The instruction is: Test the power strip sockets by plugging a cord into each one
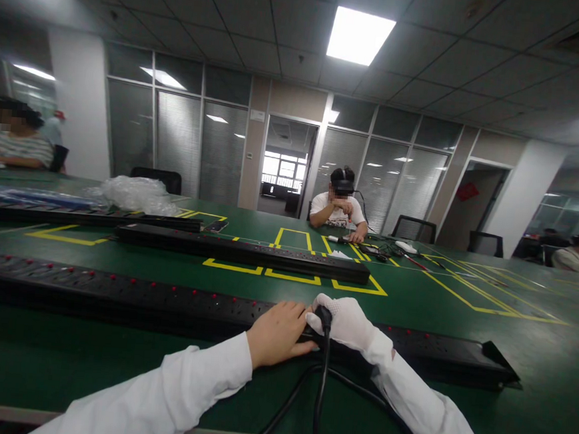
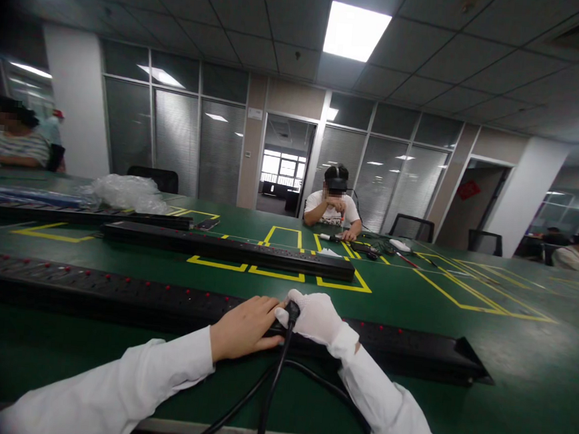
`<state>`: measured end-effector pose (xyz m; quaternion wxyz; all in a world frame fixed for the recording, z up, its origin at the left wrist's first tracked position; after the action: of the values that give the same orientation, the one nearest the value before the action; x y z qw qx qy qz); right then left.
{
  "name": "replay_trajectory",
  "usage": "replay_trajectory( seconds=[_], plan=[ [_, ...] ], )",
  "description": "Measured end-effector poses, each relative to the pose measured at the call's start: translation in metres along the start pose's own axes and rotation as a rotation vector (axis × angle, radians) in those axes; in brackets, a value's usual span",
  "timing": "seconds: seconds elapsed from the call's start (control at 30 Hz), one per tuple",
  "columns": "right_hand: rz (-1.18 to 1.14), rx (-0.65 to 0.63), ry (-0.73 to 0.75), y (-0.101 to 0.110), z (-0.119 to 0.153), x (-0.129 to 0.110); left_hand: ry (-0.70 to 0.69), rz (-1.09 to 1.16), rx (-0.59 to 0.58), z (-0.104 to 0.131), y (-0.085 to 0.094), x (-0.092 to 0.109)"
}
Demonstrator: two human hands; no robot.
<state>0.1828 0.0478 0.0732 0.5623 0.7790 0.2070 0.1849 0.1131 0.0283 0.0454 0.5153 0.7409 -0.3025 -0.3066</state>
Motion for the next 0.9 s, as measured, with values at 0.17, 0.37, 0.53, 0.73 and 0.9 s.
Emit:
replay_trajectory(
  seconds=[0.17, 0.37, 0.53, 0.73, 0.9],
  plan=[
    [-0.017, 0.014, -0.034, -0.002, -0.002, 0.005, 0.002, -0.007, -0.005, 0.000, 0.000, 0.000],
    [0.018, 0.020, 0.003, 0.003, 0.001, -0.002, 0.011, -0.011, -0.005, 0.000, 0.000, -0.001],
    [0.028, 0.009, 0.032, 0.003, 0.002, -0.006, 0.008, -0.003, -0.007, 0.000, 0.000, -0.001],
    [-0.020, 0.002, 0.005, 0.001, 0.000, 0.000, 0.009, 0.003, -0.010, -0.001, -0.001, -0.001],
    [-0.098, -0.034, -0.084, -0.001, -0.004, 0.008, 0.011, -0.013, -0.019, -0.001, -0.004, -0.001]
  ],
)
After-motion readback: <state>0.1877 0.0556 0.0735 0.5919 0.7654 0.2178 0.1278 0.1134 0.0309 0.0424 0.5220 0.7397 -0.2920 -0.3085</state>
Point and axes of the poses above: each hand's wrist, its own z-axis away from the middle knuckle, its own y-axis out of the back of the hand, x = y × z, the point moved 9 cm from there along -z, towards the middle knuckle, and after that the axes turned 9 degrees about -x, right-handed, at the moved point
